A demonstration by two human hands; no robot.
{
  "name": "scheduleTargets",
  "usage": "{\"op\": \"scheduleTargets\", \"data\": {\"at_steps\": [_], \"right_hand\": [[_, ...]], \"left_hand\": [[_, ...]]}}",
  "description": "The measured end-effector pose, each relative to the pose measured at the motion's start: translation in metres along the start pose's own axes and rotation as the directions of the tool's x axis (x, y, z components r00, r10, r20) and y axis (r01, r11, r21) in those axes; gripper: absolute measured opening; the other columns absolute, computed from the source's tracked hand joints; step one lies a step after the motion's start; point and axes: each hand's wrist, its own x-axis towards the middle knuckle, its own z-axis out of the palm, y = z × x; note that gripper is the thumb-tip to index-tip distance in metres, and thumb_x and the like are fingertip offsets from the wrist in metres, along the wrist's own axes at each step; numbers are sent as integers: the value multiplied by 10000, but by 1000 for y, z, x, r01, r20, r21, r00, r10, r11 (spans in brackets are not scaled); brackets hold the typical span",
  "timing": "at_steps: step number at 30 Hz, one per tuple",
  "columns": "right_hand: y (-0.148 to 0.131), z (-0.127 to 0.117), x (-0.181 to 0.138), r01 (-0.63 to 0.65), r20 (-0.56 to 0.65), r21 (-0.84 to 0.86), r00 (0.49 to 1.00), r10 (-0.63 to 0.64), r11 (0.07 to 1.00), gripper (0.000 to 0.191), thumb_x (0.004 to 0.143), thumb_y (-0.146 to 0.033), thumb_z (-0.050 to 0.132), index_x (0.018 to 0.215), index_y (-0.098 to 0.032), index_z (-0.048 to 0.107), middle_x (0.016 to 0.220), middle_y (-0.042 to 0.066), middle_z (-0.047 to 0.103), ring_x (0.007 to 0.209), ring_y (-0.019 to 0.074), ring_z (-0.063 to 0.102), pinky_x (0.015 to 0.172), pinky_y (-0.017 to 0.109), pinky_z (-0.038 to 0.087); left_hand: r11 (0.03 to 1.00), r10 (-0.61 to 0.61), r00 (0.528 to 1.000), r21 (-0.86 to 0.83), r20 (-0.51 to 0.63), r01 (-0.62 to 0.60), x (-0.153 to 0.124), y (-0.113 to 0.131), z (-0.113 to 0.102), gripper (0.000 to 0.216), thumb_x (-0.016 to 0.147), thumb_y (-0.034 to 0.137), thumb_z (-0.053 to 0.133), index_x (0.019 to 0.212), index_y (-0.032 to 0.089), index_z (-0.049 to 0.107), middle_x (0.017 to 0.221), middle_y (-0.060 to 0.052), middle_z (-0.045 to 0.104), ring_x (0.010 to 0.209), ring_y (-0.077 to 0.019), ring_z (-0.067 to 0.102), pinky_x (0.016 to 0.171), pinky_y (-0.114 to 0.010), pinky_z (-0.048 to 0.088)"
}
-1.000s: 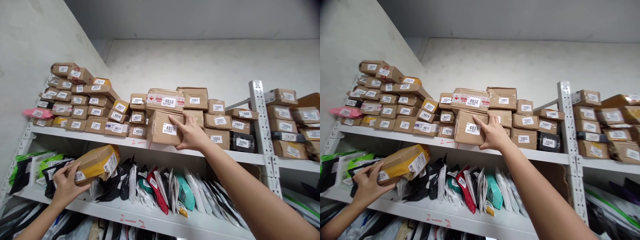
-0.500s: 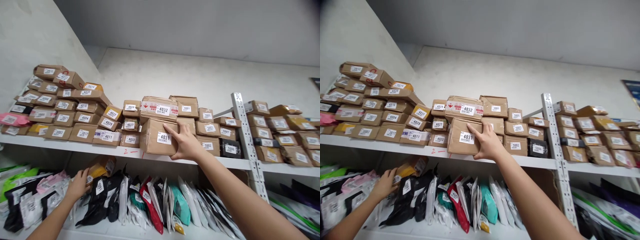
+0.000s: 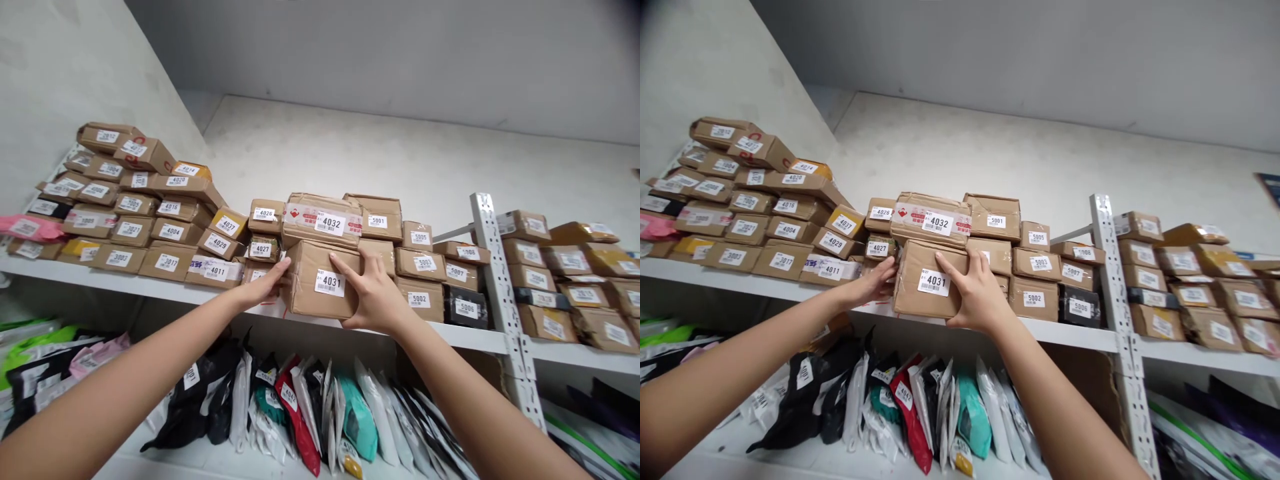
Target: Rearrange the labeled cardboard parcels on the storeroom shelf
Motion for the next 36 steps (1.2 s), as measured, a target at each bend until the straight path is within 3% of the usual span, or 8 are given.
{"op": "scheduleTargets", "data": {"at_steps": [4,11,15,19,22,26,32,36], "right_hand": [[-12,-3,1,-30,22,-29,999,31,999,1293,419,-368,906,1514,-344,218,1478,184,148,1370,527,190,1083,650,314],[-32,-8,10,-44,28,-64,999,46,997,1286,391,-335,902,1502,-350,256,1453,192,181,1338,546,217,1025,667,369],[-30,-8,14,-52,33,-70,998,55,996,1284,391,-351,900,1503,-349,257,1455,181,195,1333,546,231,1041,657,360],[-28,-7,13,-47,15,-75,999,48,996,1299,382,-360,908,1502,-357,252,1462,177,206,1333,546,242,1051,653,348],[-28,-5,11,-35,-1,-80,999,35,996,1311,374,-368,912,1502,-364,244,1473,178,210,1334,542,252,1048,661,343],[-31,-6,11,-67,19,-76,997,68,995,1311,378,-362,916,1503,-369,242,1478,177,195,1348,555,227,1053,660,338],[-43,-5,20,-180,61,-80,981,186,980,1271,411,-316,916,1499,-358,261,1466,219,182,1346,602,208,1046,660,326],[-55,8,29,-296,60,-5,953,296,955,1279,418,-235,916,1496,-385,244,1540,221,23,1349,626,194,971,654,412]], "left_hand": [[974,136,988,190,-68,-121,15,-24,8,618,793,377,336,1323,118,518,1398,-159,550,1316,-274,467,1112,-474,353],[889,329,937,374,-116,-266,24,-47,14,450,649,200,553,1073,239,699,1216,-82,686,1217,-299,517,1164,-473,245],[902,355,876,365,-327,-229,25,-36,9,379,743,237,508,1082,183,669,1130,-134,684,1179,-312,532,1110,-509,319],[935,354,743,234,-568,-266,23,4,-5,572,935,448,276,1369,100,411,1403,-212,475,1308,-274,452,1100,-445,359],[929,357,802,91,-479,-359,25,43,-16,656,884,556,471,1408,175,369,1446,-144,483,1320,-255,468,1092,-392,375],[969,243,860,153,-448,-194,32,78,-27,674,775,477,698,1305,150,439,1287,-157,623,1156,-283,594,1004,-421,440],[973,176,883,214,-434,-89,45,97,-28,670,736,474,747,1245,178,428,1271,-172,626,1135,-308,599,949,-426,452],[961,164,909,269,-382,-61,52,100,-24,585,744,443,736,1189,182,459,1294,-175,611,1160,-315,587,948,-419,456]]}}
